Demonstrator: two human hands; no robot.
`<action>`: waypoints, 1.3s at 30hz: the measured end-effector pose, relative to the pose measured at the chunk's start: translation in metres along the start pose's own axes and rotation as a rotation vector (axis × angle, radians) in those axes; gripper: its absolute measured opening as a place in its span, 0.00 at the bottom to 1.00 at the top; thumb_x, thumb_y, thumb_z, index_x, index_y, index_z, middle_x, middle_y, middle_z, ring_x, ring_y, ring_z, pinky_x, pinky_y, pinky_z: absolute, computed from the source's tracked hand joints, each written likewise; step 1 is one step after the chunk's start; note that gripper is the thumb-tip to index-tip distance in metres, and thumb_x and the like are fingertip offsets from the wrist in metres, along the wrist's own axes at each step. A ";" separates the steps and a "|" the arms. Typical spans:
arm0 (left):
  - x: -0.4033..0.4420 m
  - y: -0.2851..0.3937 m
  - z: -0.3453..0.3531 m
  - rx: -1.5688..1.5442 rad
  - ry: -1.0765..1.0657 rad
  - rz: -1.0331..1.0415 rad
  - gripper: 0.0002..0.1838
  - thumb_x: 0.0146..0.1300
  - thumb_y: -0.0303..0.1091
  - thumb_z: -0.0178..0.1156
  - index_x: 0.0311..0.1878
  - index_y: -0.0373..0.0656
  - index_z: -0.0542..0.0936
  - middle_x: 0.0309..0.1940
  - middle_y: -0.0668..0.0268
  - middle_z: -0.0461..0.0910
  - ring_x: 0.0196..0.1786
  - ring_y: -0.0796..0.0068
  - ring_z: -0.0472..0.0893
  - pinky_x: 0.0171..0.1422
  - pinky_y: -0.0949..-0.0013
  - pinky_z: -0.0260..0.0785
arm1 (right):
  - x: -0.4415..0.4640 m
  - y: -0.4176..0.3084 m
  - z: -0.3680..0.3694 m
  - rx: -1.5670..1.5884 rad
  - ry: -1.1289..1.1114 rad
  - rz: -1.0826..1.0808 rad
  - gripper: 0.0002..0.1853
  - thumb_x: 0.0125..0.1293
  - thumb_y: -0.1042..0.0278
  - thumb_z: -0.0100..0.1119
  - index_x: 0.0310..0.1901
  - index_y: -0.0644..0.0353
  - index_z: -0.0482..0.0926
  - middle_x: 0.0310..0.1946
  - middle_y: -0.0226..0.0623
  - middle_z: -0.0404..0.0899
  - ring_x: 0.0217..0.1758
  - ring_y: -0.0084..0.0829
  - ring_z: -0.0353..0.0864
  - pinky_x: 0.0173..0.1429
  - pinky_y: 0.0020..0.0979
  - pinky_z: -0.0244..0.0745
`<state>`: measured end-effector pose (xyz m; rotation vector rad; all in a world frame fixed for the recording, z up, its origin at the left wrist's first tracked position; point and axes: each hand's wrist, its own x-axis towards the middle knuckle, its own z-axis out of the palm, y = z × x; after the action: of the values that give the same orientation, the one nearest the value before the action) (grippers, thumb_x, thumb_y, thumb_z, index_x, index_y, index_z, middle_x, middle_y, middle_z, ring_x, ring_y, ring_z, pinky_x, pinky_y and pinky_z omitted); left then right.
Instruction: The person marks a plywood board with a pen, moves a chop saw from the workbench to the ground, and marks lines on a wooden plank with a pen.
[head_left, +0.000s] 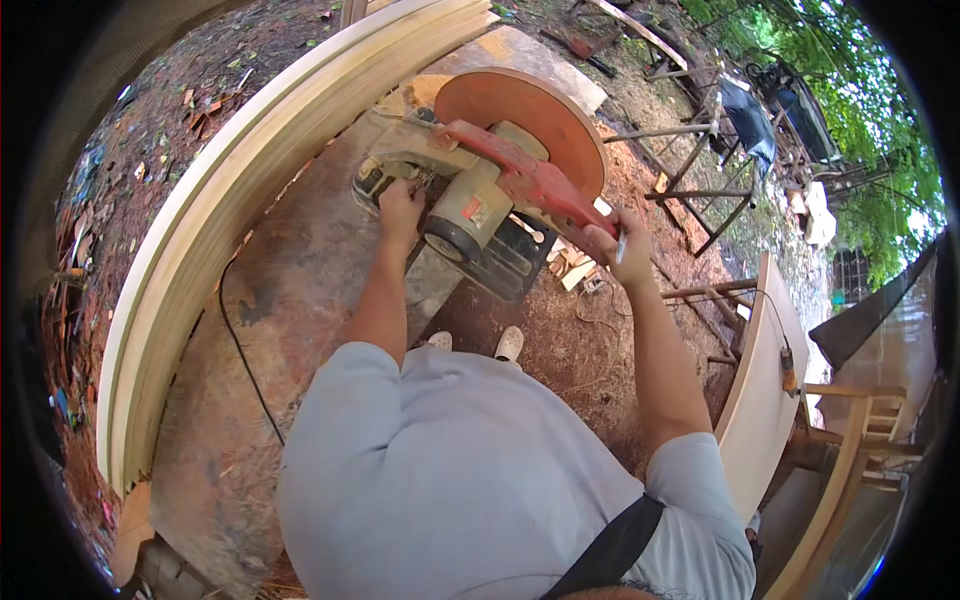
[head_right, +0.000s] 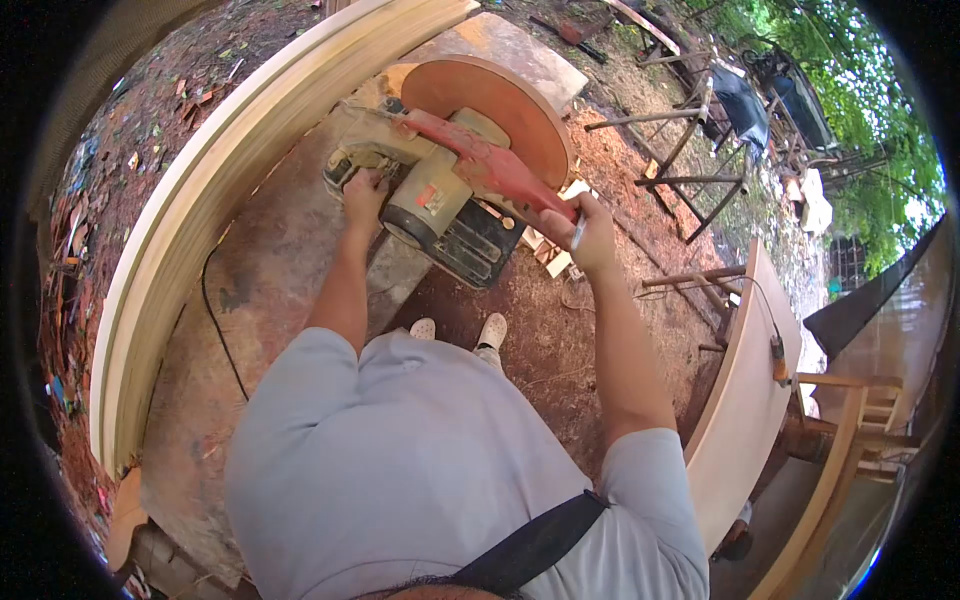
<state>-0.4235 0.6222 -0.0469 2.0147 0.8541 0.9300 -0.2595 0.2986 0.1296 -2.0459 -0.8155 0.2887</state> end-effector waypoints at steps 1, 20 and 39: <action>-0.006 -0.007 0.001 -0.003 -0.004 0.009 0.12 0.52 0.31 0.67 0.38 0.34 0.81 0.36 0.46 0.82 0.39 0.45 0.83 0.44 0.54 0.75 | 0.005 0.004 -0.004 -0.067 -0.032 -0.014 0.21 0.56 0.55 0.76 0.33 0.64 0.76 0.26 0.31 0.77 0.30 0.21 0.73 0.34 0.27 0.69; -0.020 0.024 -0.030 -0.298 -0.323 0.180 0.34 0.47 0.38 0.75 0.59 0.38 0.76 0.56 0.49 0.79 0.63 0.53 0.75 0.68 0.56 0.64 | 0.030 -0.112 -0.012 -0.321 0.051 -0.021 0.35 0.46 0.33 0.73 0.34 0.65 0.84 0.29 0.50 0.84 0.37 0.47 0.86 0.43 0.42 0.78; -0.072 -0.009 -0.018 0.540 -0.400 0.204 0.29 0.62 0.35 0.60 0.66 0.35 0.70 0.61 0.44 0.74 0.63 0.42 0.73 0.65 0.50 0.65 | -0.012 -0.153 0.007 -0.386 0.129 -0.289 0.27 0.53 0.44 0.71 0.37 0.65 0.82 0.31 0.51 0.83 0.37 0.51 0.85 0.46 0.45 0.80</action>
<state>-0.4776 0.5758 -0.0697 2.6727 0.7310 0.3856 -0.3387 0.3551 0.2478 -2.2311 -1.1381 -0.1746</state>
